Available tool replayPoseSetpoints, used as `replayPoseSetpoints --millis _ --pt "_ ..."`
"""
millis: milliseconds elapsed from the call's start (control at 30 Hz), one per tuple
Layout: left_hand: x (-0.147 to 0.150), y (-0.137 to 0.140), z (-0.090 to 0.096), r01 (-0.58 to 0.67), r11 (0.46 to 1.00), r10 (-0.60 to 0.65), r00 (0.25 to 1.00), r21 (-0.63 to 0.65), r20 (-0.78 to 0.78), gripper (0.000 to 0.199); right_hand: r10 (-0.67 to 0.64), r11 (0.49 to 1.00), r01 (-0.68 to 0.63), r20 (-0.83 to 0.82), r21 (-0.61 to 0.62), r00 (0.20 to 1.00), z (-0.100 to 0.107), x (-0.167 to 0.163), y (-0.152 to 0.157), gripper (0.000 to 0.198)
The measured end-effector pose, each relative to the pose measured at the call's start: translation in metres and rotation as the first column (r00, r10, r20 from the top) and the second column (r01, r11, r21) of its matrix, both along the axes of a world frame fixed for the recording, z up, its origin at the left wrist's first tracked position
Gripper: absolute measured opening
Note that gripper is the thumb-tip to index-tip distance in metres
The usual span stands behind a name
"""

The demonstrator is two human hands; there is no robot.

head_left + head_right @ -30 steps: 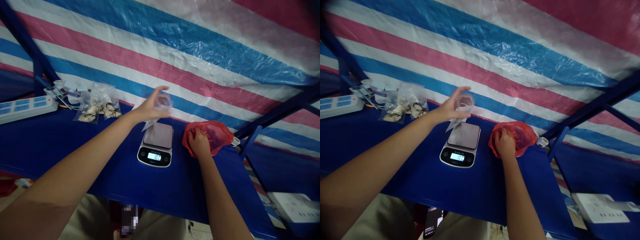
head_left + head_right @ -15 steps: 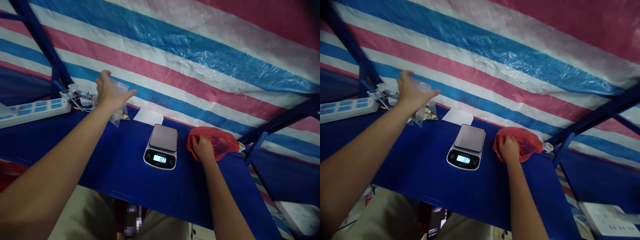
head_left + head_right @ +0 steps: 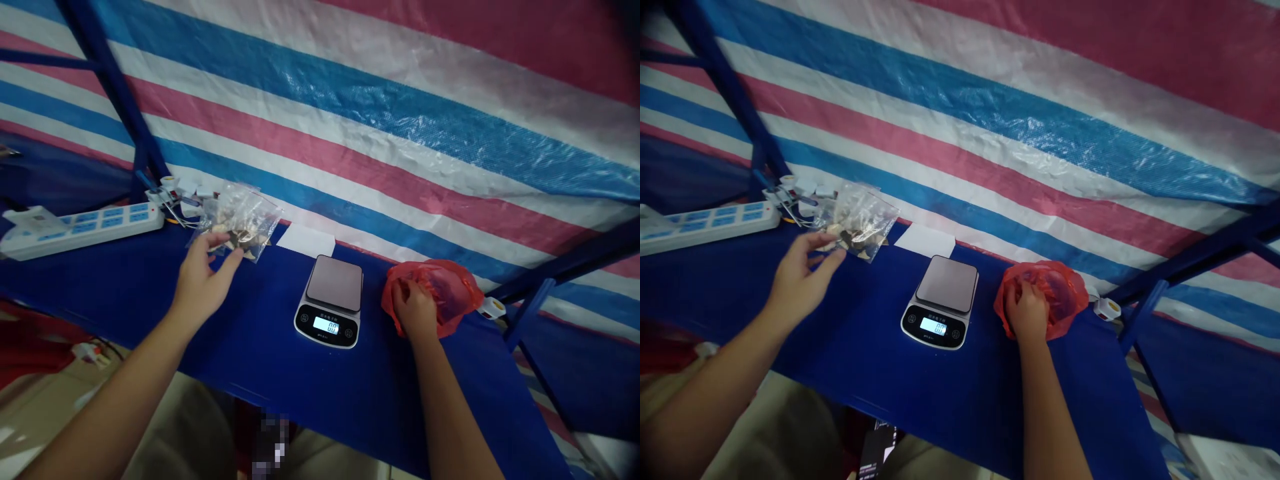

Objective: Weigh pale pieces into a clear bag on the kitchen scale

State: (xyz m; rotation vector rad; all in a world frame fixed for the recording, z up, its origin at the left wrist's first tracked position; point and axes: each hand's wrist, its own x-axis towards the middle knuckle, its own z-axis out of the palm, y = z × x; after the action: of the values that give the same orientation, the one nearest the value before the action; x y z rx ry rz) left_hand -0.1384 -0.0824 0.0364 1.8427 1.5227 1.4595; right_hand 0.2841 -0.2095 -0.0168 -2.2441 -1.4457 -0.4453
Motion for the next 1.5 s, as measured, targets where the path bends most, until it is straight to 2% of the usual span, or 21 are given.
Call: replayPoseSetpoints --millis 100,200,367,467,567,667,733,867,1000,1167,1300,1500 --pt "-0.018 -0.016 -0.040 -0.093 0.988 0.080 0.990 -0.119 -0.115 0.047 -0.058 0.998 0.058 0.059 -0.002 0.997 -0.006 -0.006 -0.001 0.033" --pt "-0.026 -0.015 -0.053 -0.130 0.973 0.099 0.981 -0.190 -0.166 0.050 -0.061 0.998 0.062 0.101 -0.011 0.993 -0.008 -0.009 -0.001 0.030" --pt "-0.022 -0.013 -0.045 -0.023 0.977 -0.035 0.965 -0.213 -0.261 0.049 -0.086 0.996 0.088 0.099 -0.012 0.991 -0.004 -0.006 0.003 0.031" --pt "-0.021 -0.016 -0.045 -0.015 0.975 -0.038 0.972 -0.223 -0.234 0.048 -0.096 0.995 0.100 0.110 -0.028 0.989 -0.001 -0.008 0.010 0.033" --pt "-0.018 -0.017 -0.042 -0.014 0.988 -0.025 0.968 -0.152 -0.248 0.052 -0.100 0.993 0.107 0.117 -0.055 0.988 0.001 -0.011 0.017 0.032" --pt "-0.009 -0.008 -0.033 -0.018 0.998 -0.007 0.926 -0.062 -0.378 0.078 -0.099 0.990 0.109 0.116 -0.085 0.988 0.002 -0.015 0.018 0.027" --pt "-0.001 0.006 -0.024 -0.060 0.997 0.031 0.879 -0.046 -0.476 0.098 -0.114 0.988 0.124 0.112 -0.095 0.987 0.002 -0.017 0.016 0.027" --pt "0.013 0.037 -0.016 -0.074 0.995 0.019 0.807 -0.069 -0.591 0.112 -0.156 0.980 0.168 0.110 -0.109 0.982 0.003 -0.018 0.013 0.027" --pt "0.021 0.052 -0.018 -0.037 0.996 -0.024 0.783 -0.085 -0.622 0.105 -0.155 0.977 0.169 0.110 -0.130 0.982 0.005 -0.019 0.013 0.028" --pt "0.025 0.046 -0.022 -0.002 1.000 -0.005 0.781 -0.010 -0.625 0.089 -0.167 0.973 0.180 0.101 -0.145 0.981 0.008 -0.019 0.013 0.029" --pt "0.023 0.040 -0.022 0.131 0.991 -0.100 0.795 0.008 -0.599 0.074 -0.181 0.970 0.192 0.086 -0.146 0.980 0.011 -0.024 0.011 0.030" --pt "0.025 0.030 -0.028 0.292 0.956 -0.262 0.823 -0.021 -0.504 0.074 -0.201 0.969 0.207 0.054 -0.137 0.978 0.013 -0.037 0.000 0.028"
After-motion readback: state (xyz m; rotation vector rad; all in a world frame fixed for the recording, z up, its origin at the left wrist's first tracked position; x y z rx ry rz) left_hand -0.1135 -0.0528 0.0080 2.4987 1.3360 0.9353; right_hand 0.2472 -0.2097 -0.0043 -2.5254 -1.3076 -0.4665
